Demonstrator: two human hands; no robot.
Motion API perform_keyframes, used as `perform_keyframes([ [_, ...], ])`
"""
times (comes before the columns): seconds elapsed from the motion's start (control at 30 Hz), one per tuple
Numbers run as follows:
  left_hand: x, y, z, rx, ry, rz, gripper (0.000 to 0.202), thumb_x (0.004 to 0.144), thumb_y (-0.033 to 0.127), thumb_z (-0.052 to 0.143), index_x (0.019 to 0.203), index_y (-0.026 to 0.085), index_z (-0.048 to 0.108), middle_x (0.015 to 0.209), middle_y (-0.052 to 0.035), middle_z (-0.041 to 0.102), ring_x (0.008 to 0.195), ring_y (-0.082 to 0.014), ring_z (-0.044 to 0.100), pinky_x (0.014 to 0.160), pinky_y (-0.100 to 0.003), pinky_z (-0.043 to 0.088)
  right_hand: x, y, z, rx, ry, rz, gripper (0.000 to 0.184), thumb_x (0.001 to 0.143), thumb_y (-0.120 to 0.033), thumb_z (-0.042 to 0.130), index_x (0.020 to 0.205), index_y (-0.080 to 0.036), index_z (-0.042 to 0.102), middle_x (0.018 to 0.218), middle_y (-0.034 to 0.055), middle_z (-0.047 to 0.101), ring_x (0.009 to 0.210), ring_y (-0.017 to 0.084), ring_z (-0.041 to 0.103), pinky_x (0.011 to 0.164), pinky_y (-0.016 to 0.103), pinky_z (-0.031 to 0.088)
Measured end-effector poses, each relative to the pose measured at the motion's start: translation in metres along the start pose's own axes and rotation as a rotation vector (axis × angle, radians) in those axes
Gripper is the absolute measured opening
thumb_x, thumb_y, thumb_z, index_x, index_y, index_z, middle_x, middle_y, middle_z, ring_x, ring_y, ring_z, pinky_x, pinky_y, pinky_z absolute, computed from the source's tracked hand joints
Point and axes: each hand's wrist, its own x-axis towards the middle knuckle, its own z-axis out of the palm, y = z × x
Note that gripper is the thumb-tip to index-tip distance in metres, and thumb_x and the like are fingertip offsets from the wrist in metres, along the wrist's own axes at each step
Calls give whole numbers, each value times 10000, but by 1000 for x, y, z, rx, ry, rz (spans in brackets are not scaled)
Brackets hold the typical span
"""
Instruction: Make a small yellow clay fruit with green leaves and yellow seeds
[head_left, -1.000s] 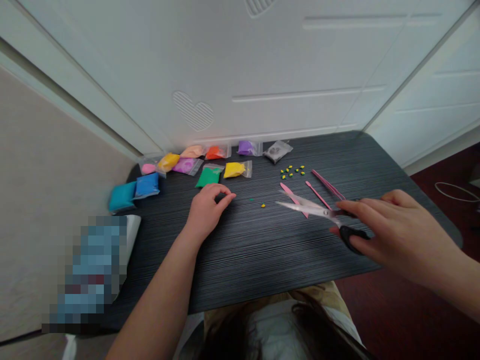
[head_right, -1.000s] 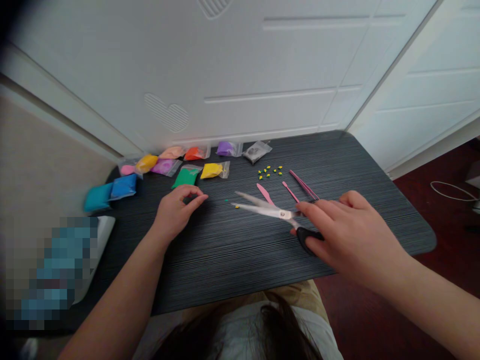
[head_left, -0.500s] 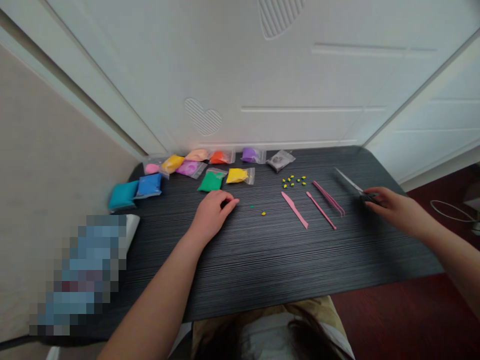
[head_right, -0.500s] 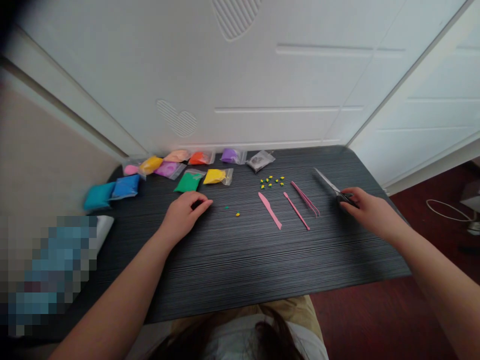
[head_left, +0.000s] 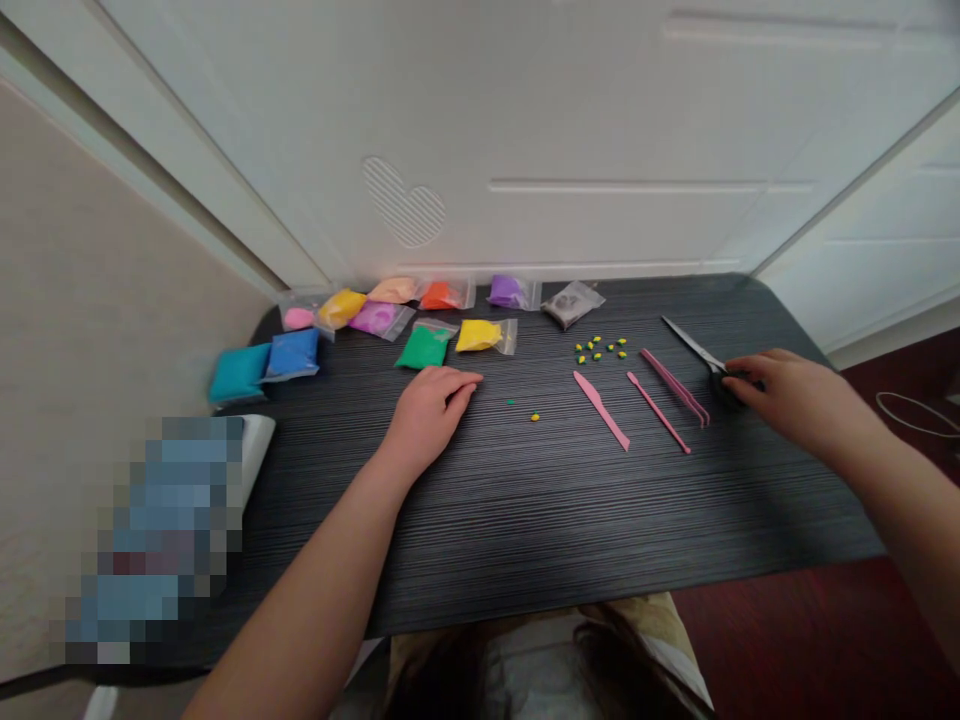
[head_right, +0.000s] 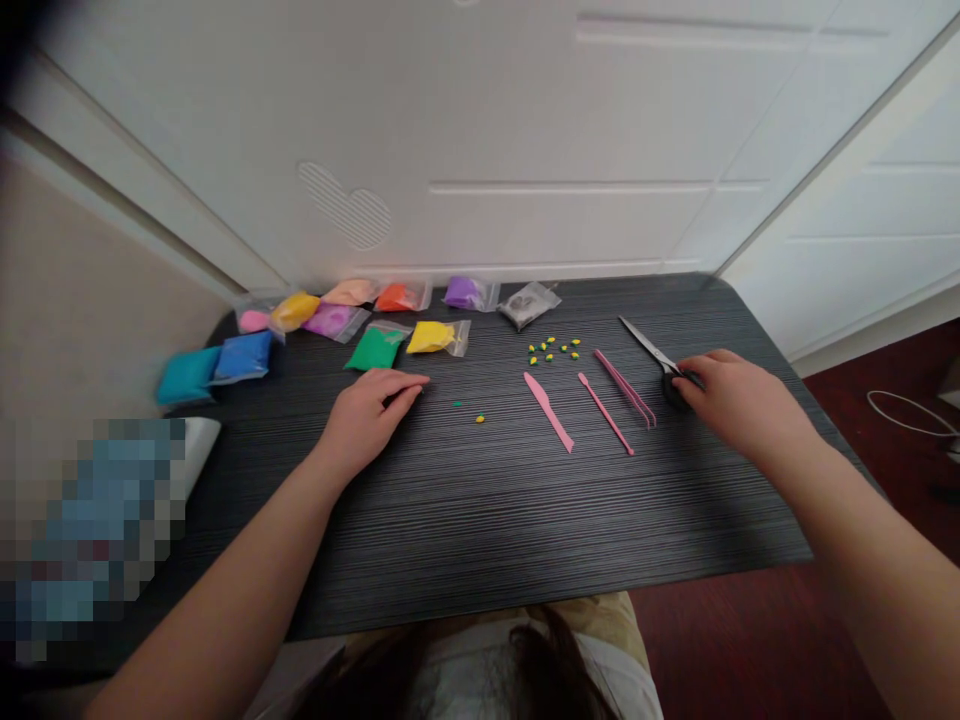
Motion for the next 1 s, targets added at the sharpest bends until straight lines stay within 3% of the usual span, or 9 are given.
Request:
perform_keyframes([
  [0.13,0,3,2,7,34,-63,229,816,274,489,978,194,628,920,-40,663,872,-171,581,817,-321,460,5,-49,-15,49,128,27,292,843,-372,448,967,-183,633,970,104,619,825,223,582,693,327,401],
  [0.23,0,6,2,19,69,-88,190,806,269,512,934,193,629,886,-26,659,842,-158,583,797,-294,461,13,-106,-22,294,185,-146,188,827,-313,501,921,-212,629,925,38,627,814,161,580,721,274,420],
  [0.33,0,8,1,38,89,-45,144,801,262,527,859,188,636,856,-17,654,854,-156,573,813,-293,447,23,-153,-18,416,110,-325,170,844,-256,476,899,-201,627,895,33,624,860,161,568,792,286,414],
  [0.4,0,9,0,59,114,-20,131,797,260,539,839,187,639,847,-19,643,870,-161,563,827,-305,439,27,-171,-10,421,36,-364,172,849,-253,463,885,-203,624,888,34,618,851,172,566,779,305,414],
  [0.53,-2,10,0,77,123,10,120,788,257,552,843,197,641,845,-19,622,868,-167,556,810,-317,443,27,-179,9,421,-61,-354,159,842,-269,471,906,-197,598,876,41,614,848,189,559,801,343,414],
  [0.67,-2,11,0,72,96,40,118,791,245,547,846,197,641,849,-19,617,859,-165,555,811,-318,440,23,-178,20,415,-71,-329,158,831,-294,486,900,-190,582,874,48,615,815,188,557,888,394,383],
  [1.0,-3,14,-1,65,84,46,109,786,228,558,846,190,641,850,-15,610,858,-155,552,809,-302,439,23,-182,23,391,-94,-372,137,832,-251,481,881,-185,592,871,38,619,795,172,553,752,321,412],
])
